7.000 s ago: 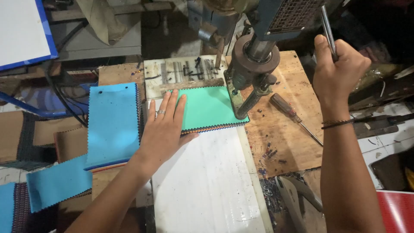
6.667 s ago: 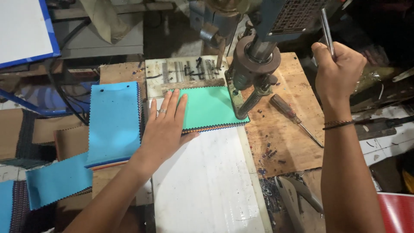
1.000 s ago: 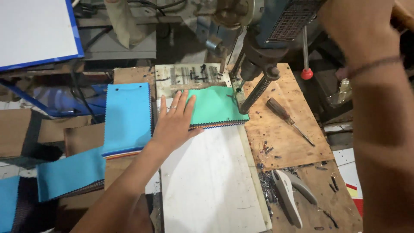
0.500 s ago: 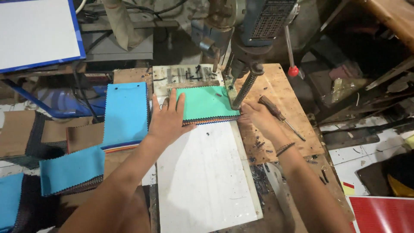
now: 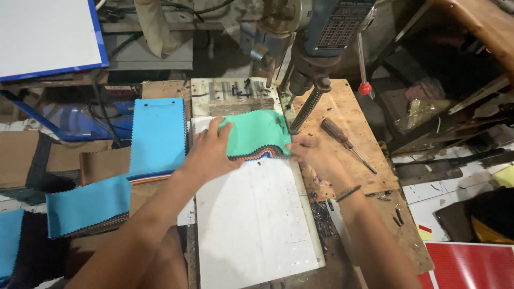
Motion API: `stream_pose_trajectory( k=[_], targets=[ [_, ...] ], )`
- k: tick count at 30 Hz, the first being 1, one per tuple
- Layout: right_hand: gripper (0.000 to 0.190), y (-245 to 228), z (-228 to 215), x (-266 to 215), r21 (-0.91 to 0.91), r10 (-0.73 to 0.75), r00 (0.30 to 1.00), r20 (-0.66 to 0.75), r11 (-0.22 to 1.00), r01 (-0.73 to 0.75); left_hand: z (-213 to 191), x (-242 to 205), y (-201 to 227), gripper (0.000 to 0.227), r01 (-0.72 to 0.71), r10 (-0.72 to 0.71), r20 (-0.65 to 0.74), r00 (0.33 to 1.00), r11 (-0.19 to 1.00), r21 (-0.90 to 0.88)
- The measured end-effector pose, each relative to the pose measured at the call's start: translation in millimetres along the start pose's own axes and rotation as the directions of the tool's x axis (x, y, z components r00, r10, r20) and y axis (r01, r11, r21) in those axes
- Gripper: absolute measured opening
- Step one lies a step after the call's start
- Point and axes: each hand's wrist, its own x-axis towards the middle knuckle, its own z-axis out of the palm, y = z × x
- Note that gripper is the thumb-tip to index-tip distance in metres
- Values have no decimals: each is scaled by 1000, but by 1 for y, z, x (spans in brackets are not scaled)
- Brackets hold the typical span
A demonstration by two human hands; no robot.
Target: Assembling small notebooks or swatch books by punching holes in stacks of material and binding them.
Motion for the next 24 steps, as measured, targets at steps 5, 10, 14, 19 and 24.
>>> stream_pose_trajectory(
  k=[5, 10, 14, 19, 24],
  targets=[
    [50, 44, -9, -7, -106, 52, 992, 112, 994, -40, -10, -64, 24, 93, -69, 70, -76, 995, 997, 19],
    [64, 66, -38, -41, -231, 156, 940, 303, 969, -87, -5, -148, 36, 100, -16, 17, -8, 1000, 992, 127],
    [39, 80, -37, -63, -125, 51, 994, 96, 991, -38, -11, -192, 47, 116, 19, -43, 86, 995, 966, 260],
    [27, 81, -11, -67, -519, -578, 814, 60, 679, 520, -42, -143, 90, 82, -44, 68, -103, 992, 974, 221],
    [21, 77, 12, -49, -727, -730, 673, 119, 397, 560, 29, -77, 97, 25, -286, 287, -291, 912, 957, 47]
  ],
)
